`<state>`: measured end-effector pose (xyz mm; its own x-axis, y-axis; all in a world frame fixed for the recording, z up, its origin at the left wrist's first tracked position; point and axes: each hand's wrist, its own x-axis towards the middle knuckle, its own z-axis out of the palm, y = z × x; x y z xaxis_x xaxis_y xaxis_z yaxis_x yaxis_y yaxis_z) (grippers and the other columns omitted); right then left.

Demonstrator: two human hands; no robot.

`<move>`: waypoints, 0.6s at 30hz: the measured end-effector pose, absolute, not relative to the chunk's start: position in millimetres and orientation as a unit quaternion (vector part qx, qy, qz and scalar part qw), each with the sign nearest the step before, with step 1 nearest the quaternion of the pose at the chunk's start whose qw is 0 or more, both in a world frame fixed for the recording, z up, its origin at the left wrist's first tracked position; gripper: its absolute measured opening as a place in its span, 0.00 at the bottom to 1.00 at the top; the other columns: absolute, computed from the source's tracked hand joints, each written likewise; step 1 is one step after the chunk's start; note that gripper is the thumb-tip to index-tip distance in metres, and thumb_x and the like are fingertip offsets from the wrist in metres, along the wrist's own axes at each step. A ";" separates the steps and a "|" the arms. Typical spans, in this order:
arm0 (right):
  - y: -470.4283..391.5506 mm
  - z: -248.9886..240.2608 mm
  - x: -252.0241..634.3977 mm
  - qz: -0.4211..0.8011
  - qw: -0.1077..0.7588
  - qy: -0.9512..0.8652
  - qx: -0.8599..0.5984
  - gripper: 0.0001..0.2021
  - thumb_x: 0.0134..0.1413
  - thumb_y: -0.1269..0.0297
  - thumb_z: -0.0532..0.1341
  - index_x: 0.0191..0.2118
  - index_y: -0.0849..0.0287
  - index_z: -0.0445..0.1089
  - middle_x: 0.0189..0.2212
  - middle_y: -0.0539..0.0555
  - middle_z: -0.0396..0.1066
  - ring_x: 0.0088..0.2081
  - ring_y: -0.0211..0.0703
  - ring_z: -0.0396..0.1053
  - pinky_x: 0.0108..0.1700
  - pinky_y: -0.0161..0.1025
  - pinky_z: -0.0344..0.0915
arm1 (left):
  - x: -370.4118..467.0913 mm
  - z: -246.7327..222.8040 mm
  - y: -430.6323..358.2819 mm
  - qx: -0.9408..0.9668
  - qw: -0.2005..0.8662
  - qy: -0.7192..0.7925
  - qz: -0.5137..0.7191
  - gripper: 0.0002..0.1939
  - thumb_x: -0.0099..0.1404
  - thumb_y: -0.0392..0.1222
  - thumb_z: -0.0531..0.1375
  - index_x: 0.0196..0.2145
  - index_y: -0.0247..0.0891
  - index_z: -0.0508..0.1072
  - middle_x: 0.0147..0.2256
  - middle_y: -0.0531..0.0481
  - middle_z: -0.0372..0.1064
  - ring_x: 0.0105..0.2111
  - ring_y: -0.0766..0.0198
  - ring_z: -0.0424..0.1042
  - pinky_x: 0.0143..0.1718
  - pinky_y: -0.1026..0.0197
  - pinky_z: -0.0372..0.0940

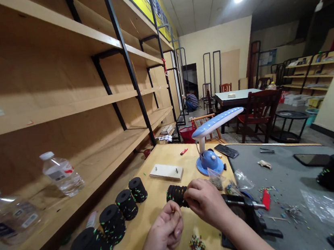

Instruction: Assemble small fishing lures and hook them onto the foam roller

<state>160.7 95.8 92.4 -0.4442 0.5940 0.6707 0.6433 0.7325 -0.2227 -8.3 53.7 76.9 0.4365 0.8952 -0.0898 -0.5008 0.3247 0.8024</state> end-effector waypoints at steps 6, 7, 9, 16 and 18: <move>99.5 87.9 161.4 -0.039 0.399 -0.838 -0.370 0.10 0.58 0.71 0.56 0.30 0.57 0.72 0.28 0.53 0.69 0.31 0.41 0.67 0.32 0.35 0.62 | -8.3 74.7 54.2 0.362 0.763 0.276 0.459 0.22 0.52 0.53 0.68 0.30 0.40 0.60 0.15 0.62 0.55 0.13 0.77 0.37 0.16 0.67 0.31; 99.9 87.0 161.6 -0.042 0.401 -0.837 -0.370 0.10 0.59 0.71 0.56 0.30 0.57 0.72 0.28 0.53 0.69 0.31 0.41 0.67 0.32 0.35 0.62 | -8.2 74.6 53.9 0.363 0.762 0.278 0.459 0.22 0.52 0.53 0.68 0.30 0.40 0.60 0.15 0.62 0.55 0.14 0.77 0.37 0.16 0.67 0.31; 99.8 86.1 161.9 -0.047 0.404 -0.837 -0.367 0.10 0.60 0.70 0.56 0.30 0.57 0.73 0.27 0.53 0.69 0.31 0.41 0.68 0.32 0.36 0.62 | -7.5 73.6 52.4 0.365 0.759 0.284 0.459 0.22 0.52 0.53 0.68 0.29 0.40 0.60 0.15 0.62 0.55 0.14 0.77 0.37 0.16 0.67 0.31; 84.9 96.6 175.1 -0.044 0.408 -0.830 -0.377 0.09 0.60 0.70 0.57 0.43 0.56 0.72 0.36 0.57 0.76 0.37 0.46 0.73 0.39 0.41 0.69 | 2.3 51.7 43.5 0.417 0.712 0.317 0.467 0.24 0.52 0.60 0.66 0.29 0.40 0.60 0.15 0.60 0.57 0.15 0.75 0.46 0.18 0.67 0.35; 76.2 99.2 188.5 -0.055 0.420 -0.814 -0.398 0.09 0.60 0.68 0.57 0.44 0.55 0.72 0.37 0.57 0.77 0.39 0.47 0.73 0.41 0.43 0.70 | 5.3 44.0 41.8 0.440 0.693 0.334 0.463 0.26 0.51 0.63 0.65 0.28 0.40 0.60 0.15 0.61 0.56 0.15 0.74 0.47 0.19 0.67 0.38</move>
